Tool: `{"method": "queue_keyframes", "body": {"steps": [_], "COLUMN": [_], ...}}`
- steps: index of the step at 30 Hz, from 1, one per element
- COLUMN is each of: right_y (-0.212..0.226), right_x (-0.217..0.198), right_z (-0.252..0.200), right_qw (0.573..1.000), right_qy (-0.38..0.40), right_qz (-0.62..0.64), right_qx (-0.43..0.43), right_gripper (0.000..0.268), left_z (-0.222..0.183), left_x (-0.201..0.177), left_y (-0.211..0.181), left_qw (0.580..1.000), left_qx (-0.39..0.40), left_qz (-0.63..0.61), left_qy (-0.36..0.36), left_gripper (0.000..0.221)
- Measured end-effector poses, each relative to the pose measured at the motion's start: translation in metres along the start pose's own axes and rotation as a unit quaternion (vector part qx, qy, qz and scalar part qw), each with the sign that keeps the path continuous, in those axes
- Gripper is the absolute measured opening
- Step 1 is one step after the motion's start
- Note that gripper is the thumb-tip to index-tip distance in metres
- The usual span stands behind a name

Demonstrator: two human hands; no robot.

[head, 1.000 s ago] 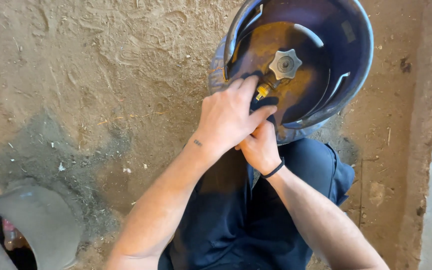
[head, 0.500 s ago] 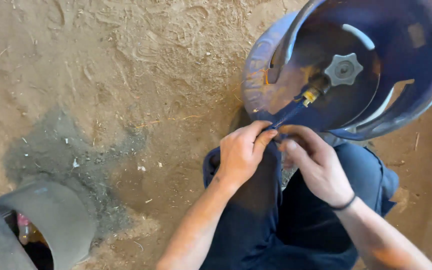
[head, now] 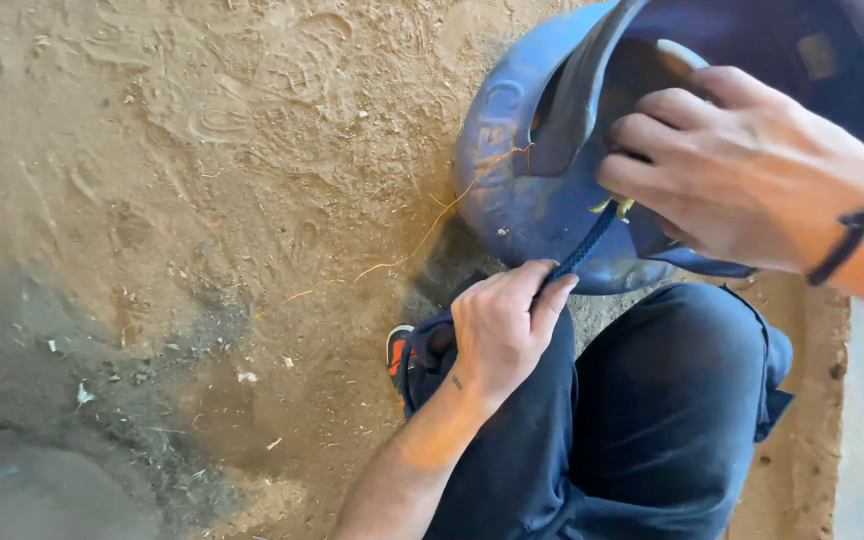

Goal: Connecting a blue gas hose to the valve of a gas cylinder on the floor.

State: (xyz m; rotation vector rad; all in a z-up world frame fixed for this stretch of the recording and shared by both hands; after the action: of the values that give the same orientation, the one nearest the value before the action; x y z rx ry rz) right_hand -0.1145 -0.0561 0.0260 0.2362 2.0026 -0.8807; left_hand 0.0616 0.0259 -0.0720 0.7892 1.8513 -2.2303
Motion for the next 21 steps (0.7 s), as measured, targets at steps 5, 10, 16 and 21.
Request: {"method": "queue_keyframes", "body": {"steps": [5,10,16,21], "right_y": [0.001,-0.003,-0.008,-0.007], "right_x": [0.016,0.034,0.048,0.037], "right_z": [0.022,0.018,0.014,0.020], "right_qw": [0.996,0.991,0.984,0.990], "right_qy": [-0.051,-0.031,0.040,-0.032], "right_qz": [0.011,0.036,0.117,0.090], "right_qx": [-0.077,-0.128,-0.124,-0.106], "right_gripper": [0.013,0.016,0.035,0.030], "left_z": [0.006,0.009,0.011,0.010], "left_x": [-0.006,-0.008,-0.005,-0.003], "left_y": [0.009,0.010,0.009,0.010], "left_qw": [1.000,1.000,1.000,1.000], "left_qx": [-0.003,0.020,0.020,0.015], "left_qz": [-0.018,-0.008,-0.007,-0.002], "left_qy": [0.001,-0.001,0.006,0.012], "left_gripper": [0.031,0.028,0.027,0.028]}}
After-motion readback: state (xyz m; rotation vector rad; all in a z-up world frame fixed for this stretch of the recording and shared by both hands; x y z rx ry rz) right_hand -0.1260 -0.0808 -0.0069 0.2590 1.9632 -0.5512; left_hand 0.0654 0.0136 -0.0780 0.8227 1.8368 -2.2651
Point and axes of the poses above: each hand's wrist, its own z-axis towards the middle knuckle, its own x-axis out of the palm, y = z × x, the point moved 4 cm from there along z, towards the middle knuckle, and after that the axes turned 6 degrees about -z, right-handed, at the moved point
